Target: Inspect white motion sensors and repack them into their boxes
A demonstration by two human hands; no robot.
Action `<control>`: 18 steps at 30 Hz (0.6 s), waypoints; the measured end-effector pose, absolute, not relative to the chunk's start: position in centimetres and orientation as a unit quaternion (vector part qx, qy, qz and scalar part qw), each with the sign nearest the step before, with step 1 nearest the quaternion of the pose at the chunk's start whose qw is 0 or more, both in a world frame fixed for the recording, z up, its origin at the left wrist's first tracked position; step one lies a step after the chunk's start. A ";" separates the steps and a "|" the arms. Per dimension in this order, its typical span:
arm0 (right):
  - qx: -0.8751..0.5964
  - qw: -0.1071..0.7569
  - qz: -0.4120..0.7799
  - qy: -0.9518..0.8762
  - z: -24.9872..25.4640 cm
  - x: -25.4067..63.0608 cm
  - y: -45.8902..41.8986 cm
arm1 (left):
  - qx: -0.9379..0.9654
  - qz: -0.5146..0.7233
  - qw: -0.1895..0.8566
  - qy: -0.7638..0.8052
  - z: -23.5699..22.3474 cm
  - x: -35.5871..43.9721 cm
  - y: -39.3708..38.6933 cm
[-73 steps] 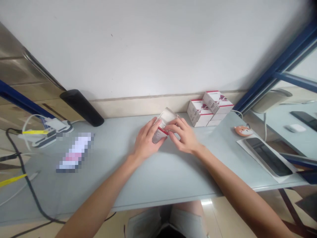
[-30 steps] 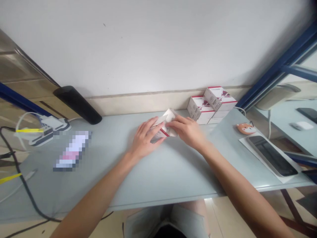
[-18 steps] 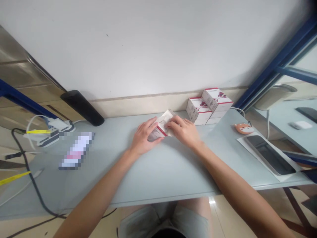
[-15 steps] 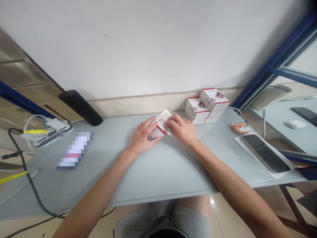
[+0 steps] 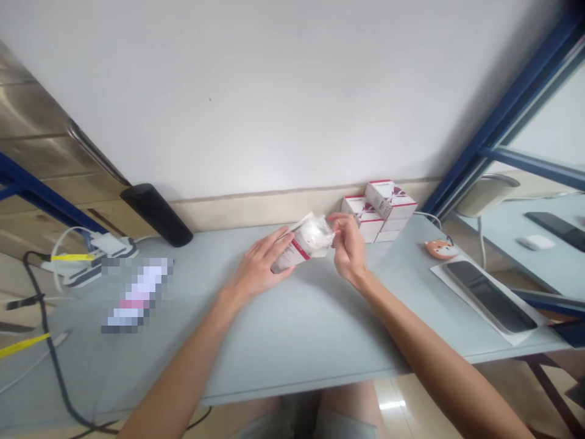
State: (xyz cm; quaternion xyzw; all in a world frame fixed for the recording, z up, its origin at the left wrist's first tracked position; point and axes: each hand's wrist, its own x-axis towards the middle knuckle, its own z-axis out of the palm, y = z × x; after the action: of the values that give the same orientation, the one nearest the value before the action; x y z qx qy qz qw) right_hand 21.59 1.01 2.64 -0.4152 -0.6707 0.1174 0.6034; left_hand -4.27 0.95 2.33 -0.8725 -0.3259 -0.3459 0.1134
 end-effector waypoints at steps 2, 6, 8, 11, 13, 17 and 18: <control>-0.405 0.667 0.208 -0.590 2.6 21.5 1.3 | -0.873 -0.341 0.107 -0.331 2.4 -5.1 1.0; -0.418 0.736 0.323 -0.422 2.6 22.5 2.3 | -0.863 -0.331 0.079 -0.374 2.2 -7.0 1.3; -0.430 0.749 0.352 -0.360 2.4 22.9 2.9 | -0.862 -0.322 0.078 -0.384 2.2 -7.6 1.5; -0.434 0.736 0.413 -0.314 2.2 22.9 3.5 | -0.873 -0.285 0.083 -0.386 2.4 -8.0 1.7; -0.435 0.719 0.447 -0.305 2.3 22.7 3.6 | -0.883 -0.256 0.077 -0.385 2.4 -8.1 1.9; -0.433 0.702 0.479 -0.302 2.7 22.3 3.2 | -0.885 -0.259 0.051 -0.383 2.1 -8.0 2.3; -0.435 0.698 0.483 -0.300 2.8 22.2 3.1 | -0.878 -0.279 0.043 -0.386 2.1 -7.8 2.3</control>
State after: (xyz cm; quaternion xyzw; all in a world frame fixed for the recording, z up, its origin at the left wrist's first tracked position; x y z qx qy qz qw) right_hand 22.24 3.10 2.81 -0.4350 -0.2995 0.4829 0.6984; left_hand -7.82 2.30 2.10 -0.8784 -0.3858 -0.2787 0.0435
